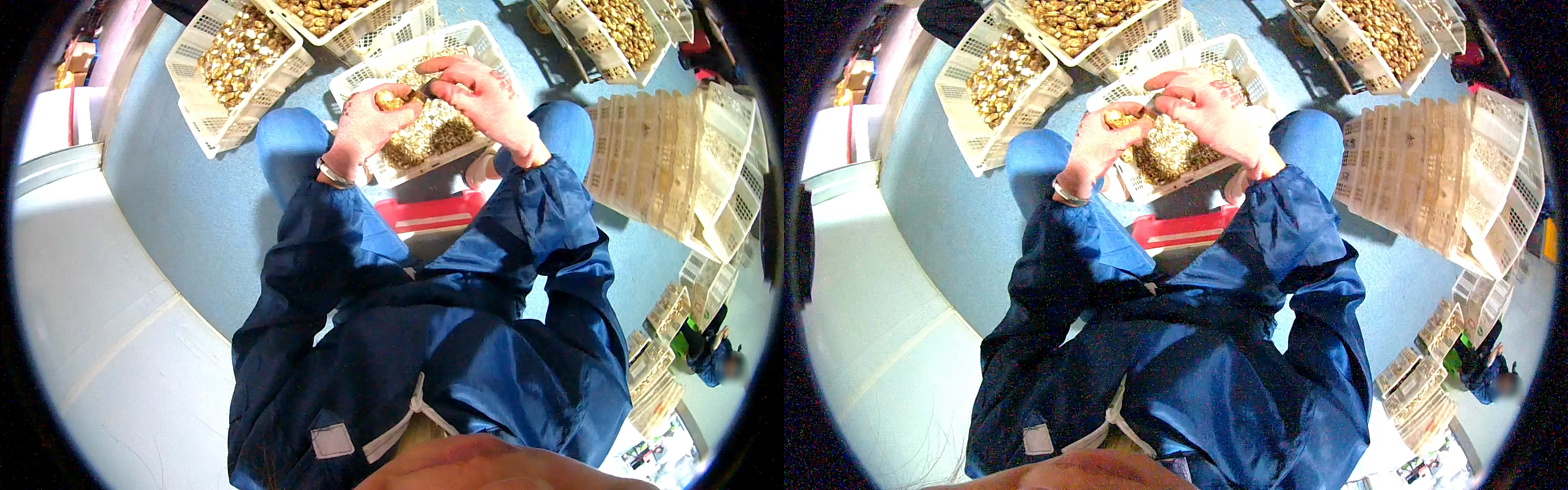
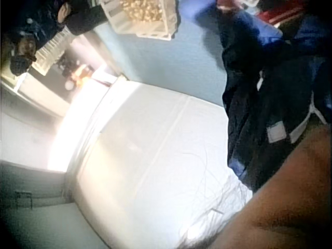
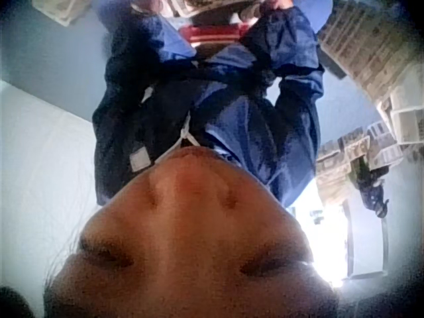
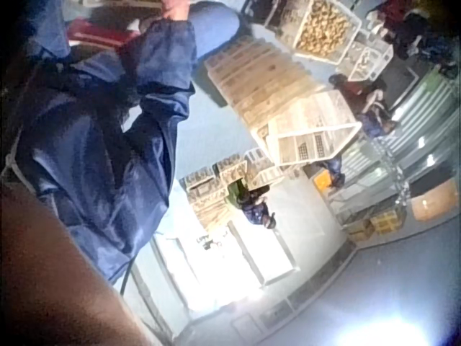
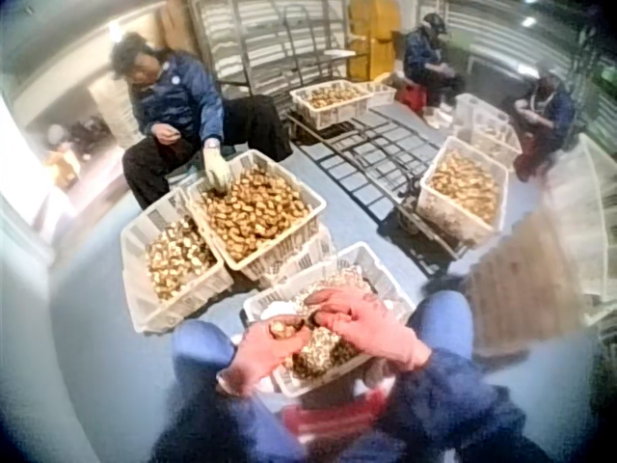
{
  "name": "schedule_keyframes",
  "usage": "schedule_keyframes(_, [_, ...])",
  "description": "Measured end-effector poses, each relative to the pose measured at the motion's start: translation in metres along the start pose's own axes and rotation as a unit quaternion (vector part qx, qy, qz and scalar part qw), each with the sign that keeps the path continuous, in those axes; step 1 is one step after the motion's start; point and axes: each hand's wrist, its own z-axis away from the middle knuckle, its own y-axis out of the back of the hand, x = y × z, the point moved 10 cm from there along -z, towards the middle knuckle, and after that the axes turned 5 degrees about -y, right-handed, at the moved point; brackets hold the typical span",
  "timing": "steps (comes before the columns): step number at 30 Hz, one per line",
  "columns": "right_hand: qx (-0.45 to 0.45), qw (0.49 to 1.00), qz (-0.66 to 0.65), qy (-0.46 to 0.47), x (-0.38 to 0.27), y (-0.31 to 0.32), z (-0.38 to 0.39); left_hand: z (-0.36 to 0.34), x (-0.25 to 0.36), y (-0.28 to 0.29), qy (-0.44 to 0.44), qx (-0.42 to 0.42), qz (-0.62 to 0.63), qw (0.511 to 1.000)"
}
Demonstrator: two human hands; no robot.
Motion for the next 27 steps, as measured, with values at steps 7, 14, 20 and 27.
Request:
schedule_keyframes(7, [-0.042,0.999,-0.009,-0.024,0.003,-0.006,0.001,-0.001,-0.002,-0.004,0.016,-0.033,0.035,0.999])
schedule_keyframes(14, [-0.038,0.988,-0.126,-0.076,0.000,0.004,0.005,0.010,0.003,-0.014,-0.002,-0.137,0.179,0.974])
schedule_keyframes(20, [-0.020,0.992,-0.115,-0.053,-0.009,0.013,0.004,-0.001,-0.028,-0.001,-0.045,-0.140,0.047,0.988])
schedule_keyframes(27, [-0.008,0.988,-0.154,-0.021,-0.012,0.021,0.006,0.014,-0.002,-0.029,0.025,-0.204,0.229,0.951])
